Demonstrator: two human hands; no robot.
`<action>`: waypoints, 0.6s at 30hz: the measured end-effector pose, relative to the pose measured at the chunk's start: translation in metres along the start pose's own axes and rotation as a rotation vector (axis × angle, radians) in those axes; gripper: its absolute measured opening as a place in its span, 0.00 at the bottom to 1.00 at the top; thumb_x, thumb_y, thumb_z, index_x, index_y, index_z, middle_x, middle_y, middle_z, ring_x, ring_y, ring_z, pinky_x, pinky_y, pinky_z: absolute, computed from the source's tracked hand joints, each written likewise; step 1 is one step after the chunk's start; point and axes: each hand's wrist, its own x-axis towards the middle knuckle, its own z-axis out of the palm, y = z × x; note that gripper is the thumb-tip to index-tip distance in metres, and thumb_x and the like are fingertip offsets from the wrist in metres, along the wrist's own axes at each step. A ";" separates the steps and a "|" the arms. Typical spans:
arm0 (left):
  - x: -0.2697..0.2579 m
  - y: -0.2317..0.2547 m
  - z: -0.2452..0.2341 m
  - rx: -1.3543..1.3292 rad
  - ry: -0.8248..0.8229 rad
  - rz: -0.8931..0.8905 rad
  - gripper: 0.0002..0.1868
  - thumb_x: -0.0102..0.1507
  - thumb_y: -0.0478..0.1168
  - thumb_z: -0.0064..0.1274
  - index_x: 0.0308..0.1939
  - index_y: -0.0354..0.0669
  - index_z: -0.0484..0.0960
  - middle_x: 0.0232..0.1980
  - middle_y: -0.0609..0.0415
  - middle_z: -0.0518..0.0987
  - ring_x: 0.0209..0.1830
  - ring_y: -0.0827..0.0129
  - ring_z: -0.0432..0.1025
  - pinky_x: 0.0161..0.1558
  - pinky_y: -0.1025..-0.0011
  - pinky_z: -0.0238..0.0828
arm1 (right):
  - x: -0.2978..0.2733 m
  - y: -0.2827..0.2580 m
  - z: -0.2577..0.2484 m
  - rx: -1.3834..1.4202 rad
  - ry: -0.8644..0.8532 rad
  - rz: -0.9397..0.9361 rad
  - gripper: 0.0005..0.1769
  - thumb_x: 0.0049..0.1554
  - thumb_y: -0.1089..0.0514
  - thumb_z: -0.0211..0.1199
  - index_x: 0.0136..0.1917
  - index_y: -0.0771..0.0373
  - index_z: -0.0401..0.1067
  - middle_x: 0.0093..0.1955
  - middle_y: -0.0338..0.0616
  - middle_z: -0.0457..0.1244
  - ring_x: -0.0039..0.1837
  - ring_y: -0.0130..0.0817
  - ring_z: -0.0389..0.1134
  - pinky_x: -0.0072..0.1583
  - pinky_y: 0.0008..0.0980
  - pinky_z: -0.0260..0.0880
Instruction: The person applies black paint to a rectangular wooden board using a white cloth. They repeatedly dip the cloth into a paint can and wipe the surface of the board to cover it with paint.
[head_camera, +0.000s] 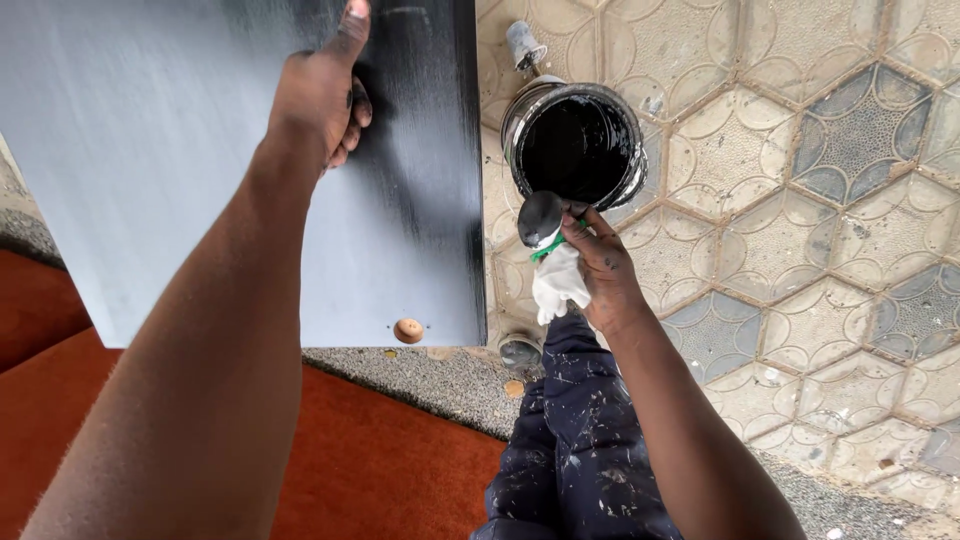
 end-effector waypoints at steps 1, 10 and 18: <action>0.004 0.000 0.000 0.001 -0.005 0.042 0.39 0.57 0.80 0.36 0.17 0.49 0.63 0.18 0.60 0.66 0.13 0.73 0.56 0.16 0.72 0.44 | 0.007 0.002 0.000 -0.006 0.017 -0.055 0.17 0.58 0.64 0.67 0.61 0.59 0.73 0.60 0.39 0.69 0.62 0.32 0.70 0.65 0.30 0.67; 0.001 0.003 0.000 -0.005 -0.005 -0.016 0.40 0.60 0.78 0.41 0.16 0.48 0.62 0.17 0.56 0.66 0.12 0.69 0.56 0.18 0.69 0.44 | 0.141 -0.065 0.061 -0.169 -0.010 -0.109 0.27 0.49 0.68 0.68 0.63 0.65 0.73 0.40 0.41 0.69 0.33 0.27 0.66 0.32 0.24 0.62; 0.006 0.009 -0.002 0.015 -0.010 -0.045 0.41 0.62 0.77 0.42 0.15 0.45 0.61 0.16 0.53 0.65 0.11 0.67 0.55 0.16 0.68 0.43 | 0.267 -0.129 0.144 -0.202 -0.175 -0.021 0.25 0.51 0.77 0.59 0.61 0.65 0.77 0.48 0.50 0.73 0.46 0.39 0.72 0.47 0.34 0.71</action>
